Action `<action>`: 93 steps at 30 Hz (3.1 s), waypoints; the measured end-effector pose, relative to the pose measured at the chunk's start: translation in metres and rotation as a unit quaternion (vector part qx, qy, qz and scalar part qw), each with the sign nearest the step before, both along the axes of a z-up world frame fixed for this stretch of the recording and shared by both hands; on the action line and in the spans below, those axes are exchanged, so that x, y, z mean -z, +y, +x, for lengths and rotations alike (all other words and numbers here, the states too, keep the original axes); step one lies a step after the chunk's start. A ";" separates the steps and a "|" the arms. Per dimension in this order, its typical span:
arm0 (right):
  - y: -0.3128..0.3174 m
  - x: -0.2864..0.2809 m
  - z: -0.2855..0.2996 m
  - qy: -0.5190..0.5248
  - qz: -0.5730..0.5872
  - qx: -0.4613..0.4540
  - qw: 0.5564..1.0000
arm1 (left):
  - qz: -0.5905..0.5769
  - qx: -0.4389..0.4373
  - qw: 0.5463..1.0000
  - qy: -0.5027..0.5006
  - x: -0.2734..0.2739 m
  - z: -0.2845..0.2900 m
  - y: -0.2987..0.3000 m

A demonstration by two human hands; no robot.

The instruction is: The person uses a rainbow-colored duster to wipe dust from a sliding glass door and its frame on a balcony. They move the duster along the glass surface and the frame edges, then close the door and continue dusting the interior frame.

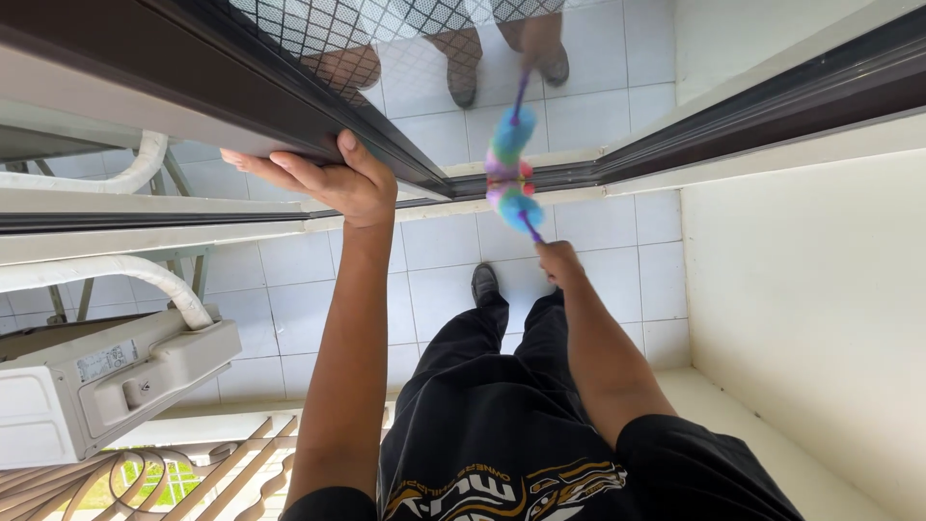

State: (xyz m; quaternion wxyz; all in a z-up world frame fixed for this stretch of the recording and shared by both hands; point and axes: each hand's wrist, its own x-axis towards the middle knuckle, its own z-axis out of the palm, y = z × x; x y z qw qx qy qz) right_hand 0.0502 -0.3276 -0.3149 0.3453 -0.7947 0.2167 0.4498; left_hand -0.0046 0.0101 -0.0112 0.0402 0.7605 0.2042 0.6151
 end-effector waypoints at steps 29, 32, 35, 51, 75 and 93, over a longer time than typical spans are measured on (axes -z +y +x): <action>0.081 0.023 0.031 -0.410 0.027 -0.357 0.839 | 0.003 -0.031 0.999 0.028 0.003 0.004 -0.001; 0.098 -0.119 0.023 -0.160 0.035 -0.308 0.937 | 0.002 -0.027 0.999 0.022 -0.001 0.006 -0.001; 0.020 -0.074 0.072 -0.206 -0.092 -0.312 0.923 | 0.004 -0.025 0.999 0.027 0.000 0.000 -0.003; -0.040 -0.068 0.123 -0.168 -0.192 -0.282 0.925 | -0.001 -0.034 0.998 0.044 0.001 -0.001 -0.001; 0.079 -0.178 0.097 -0.201 -0.139 -0.391 0.887 | -0.299 0.132 0.930 0.167 0.027 -0.105 -0.087; 0.155 -0.317 0.005 -0.274 0.208 -0.260 0.902 | -0.710 0.215 0.666 0.071 0.157 -0.105 -0.120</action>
